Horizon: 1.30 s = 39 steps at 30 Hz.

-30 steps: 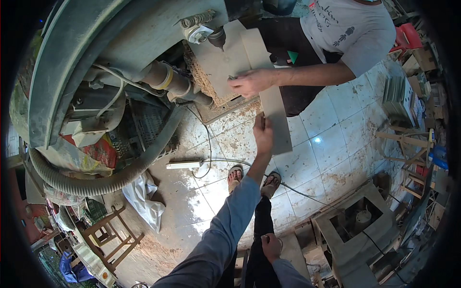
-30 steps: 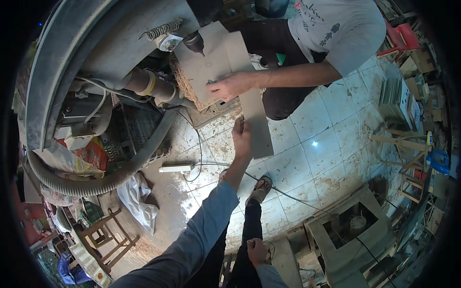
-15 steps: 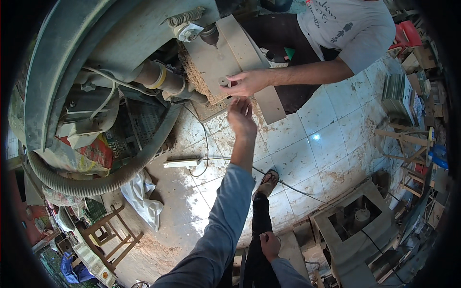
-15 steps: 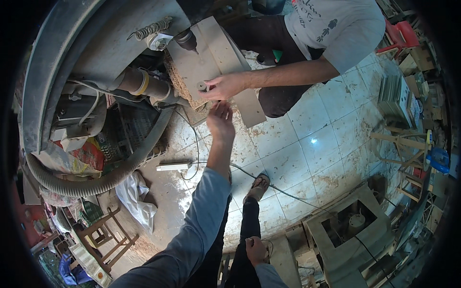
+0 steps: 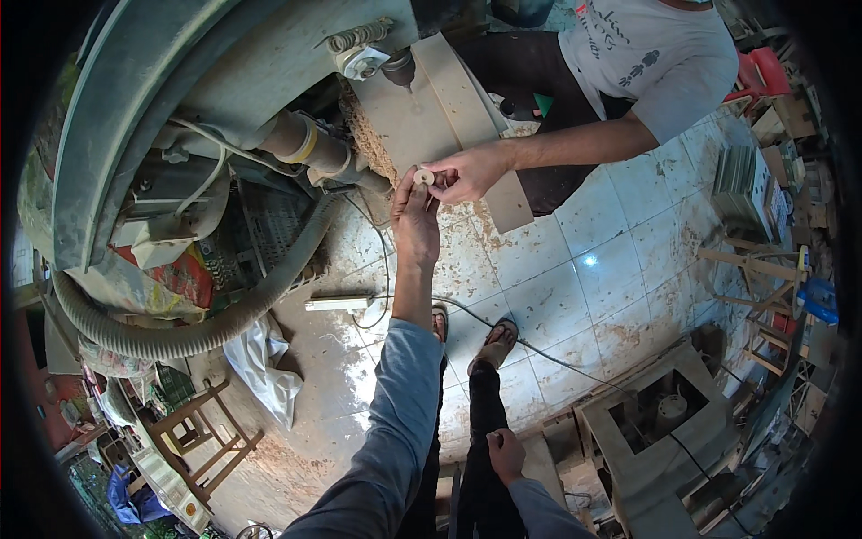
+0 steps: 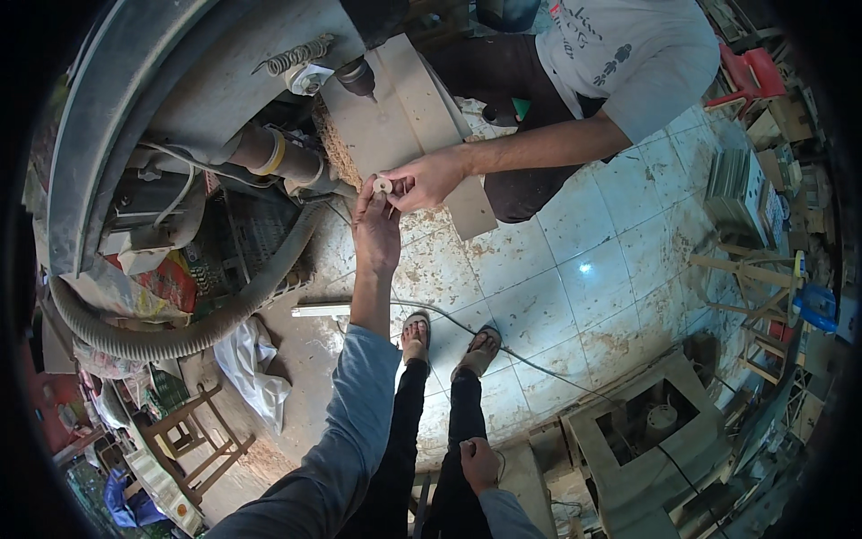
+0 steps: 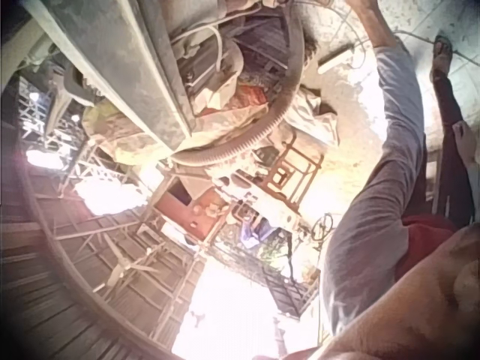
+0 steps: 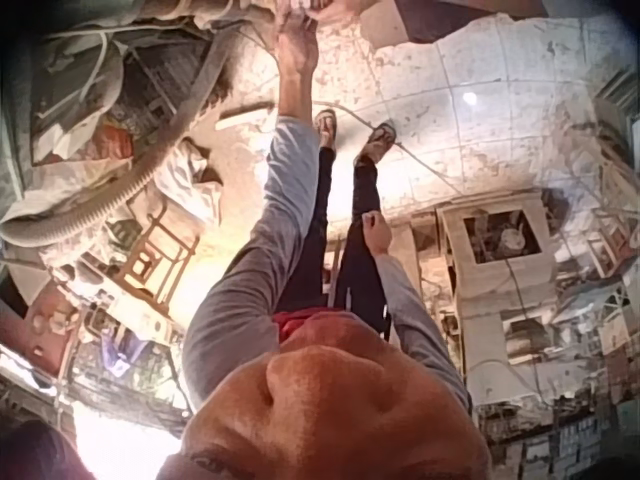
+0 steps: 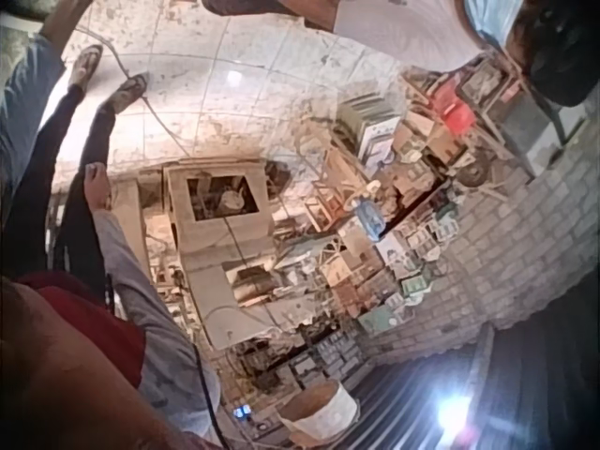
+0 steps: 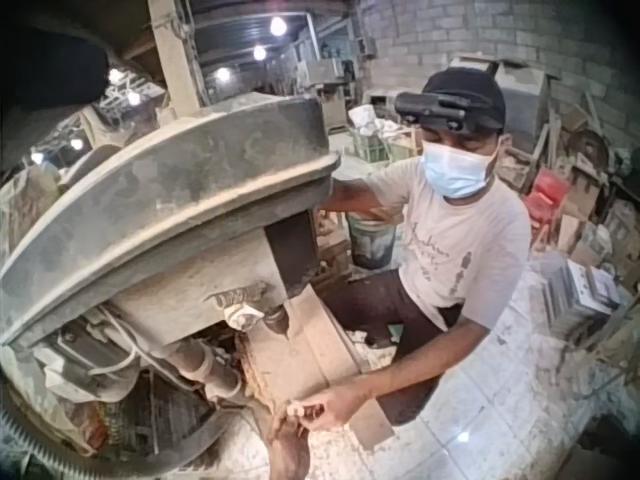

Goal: Manually assemble and sort small wooden pieces into finished components at a workshop station.

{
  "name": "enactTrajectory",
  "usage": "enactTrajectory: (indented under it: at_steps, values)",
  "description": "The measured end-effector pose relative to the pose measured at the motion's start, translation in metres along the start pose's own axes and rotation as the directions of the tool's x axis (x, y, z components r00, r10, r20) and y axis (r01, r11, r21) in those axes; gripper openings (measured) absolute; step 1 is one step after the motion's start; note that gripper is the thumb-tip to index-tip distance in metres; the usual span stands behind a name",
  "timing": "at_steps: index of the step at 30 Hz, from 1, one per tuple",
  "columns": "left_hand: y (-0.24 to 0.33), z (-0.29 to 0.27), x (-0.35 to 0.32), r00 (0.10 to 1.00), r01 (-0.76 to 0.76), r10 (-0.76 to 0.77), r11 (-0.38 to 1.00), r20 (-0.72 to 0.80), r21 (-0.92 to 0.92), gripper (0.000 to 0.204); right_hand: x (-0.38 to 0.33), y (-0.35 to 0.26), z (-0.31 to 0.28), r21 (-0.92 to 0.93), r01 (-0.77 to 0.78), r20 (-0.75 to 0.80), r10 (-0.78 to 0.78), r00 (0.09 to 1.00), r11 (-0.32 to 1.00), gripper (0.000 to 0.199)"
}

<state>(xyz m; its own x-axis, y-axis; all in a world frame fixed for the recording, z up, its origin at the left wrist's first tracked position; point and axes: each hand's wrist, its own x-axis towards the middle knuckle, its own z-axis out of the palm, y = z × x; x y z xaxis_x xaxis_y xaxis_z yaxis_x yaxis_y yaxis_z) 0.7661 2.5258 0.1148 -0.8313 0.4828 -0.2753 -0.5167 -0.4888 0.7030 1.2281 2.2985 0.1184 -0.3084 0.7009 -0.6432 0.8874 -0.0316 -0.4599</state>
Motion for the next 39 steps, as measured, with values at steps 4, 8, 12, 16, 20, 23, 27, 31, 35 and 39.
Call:
enactTrajectory:
  at_steps: [4, 8, 12, 16, 20, 23, 27, 31, 35, 39]
  values:
    - [0.007, 0.007, -0.02, 0.995, -0.053, 0.067, 0.985, -0.077, 0.166, 0.038, 0.014, 0.0, -0.012, 0.181, -0.023, -0.051, 0.032, 0.998, 0.983, 0.028]
    - [0.067, 0.023, -0.077, 0.997, -0.075, 0.082, 0.953, -0.014, 0.293, 0.033, 0.068, -0.135, -0.088, 0.467, 0.201, -0.141, -0.152, 0.978, 0.861, 0.034]
    - [0.121, 0.038, -0.143, 1.0, -0.01, 0.002, 0.95, 0.024, 0.311, 0.028, 0.091, -0.293, -0.175, 0.257, 0.7, -0.197, -0.673, 0.713, 0.667, 0.034]
    - [0.185, 0.08, -0.207, 0.991, 0.076, -0.089, 0.989, 0.102, 0.131, 0.029, 0.05, -0.364, -0.215, 0.392, 0.811, -0.241, -0.803, 0.545, 0.433, 0.029]
    - [0.264, 0.079, -0.264, 0.988, 0.048, -0.048, 0.999, 0.144, 0.005, 0.029, -0.019, -0.404, -0.221, 0.761, 0.575, -0.072, -0.842, 0.534, 0.3, 0.026]
    - [0.332, 0.067, -0.312, 0.978, -0.032, 0.032, 0.999, 0.207, -0.002, 0.033, -0.092, -0.438, -0.222, 0.875, 0.37, 0.071, -0.839, 0.54, 0.312, 0.03]
    - [0.422, 0.03, -0.371, 0.958, -0.168, 0.171, 0.985, 0.229, -0.033, 0.035, -0.178, -0.475, -0.193, 0.845, 0.431, 0.137, -0.907, 0.398, 0.317, 0.033]
    - [0.514, -0.036, -0.447, 0.927, -0.358, 0.358, 0.933, 0.113, -0.024, 0.04, -0.288, -0.532, -0.134, 0.641, 0.758, 0.126, -0.991, 0.054, 0.123, 0.031]
    - [0.606, -0.117, -0.538, 0.873, -0.487, 0.487, 0.867, 0.033, 0.105, 0.042, -0.409, -0.566, -0.051, 0.561, 0.819, 0.127, -0.966, -0.226, -0.117, 0.032]
    - [0.694, -0.195, -0.627, 0.816, -0.531, 0.576, 0.779, -0.046, 0.335, 0.037, -0.516, -0.585, 0.037, 0.597, 0.776, 0.175, -0.911, -0.374, -0.204, 0.031]
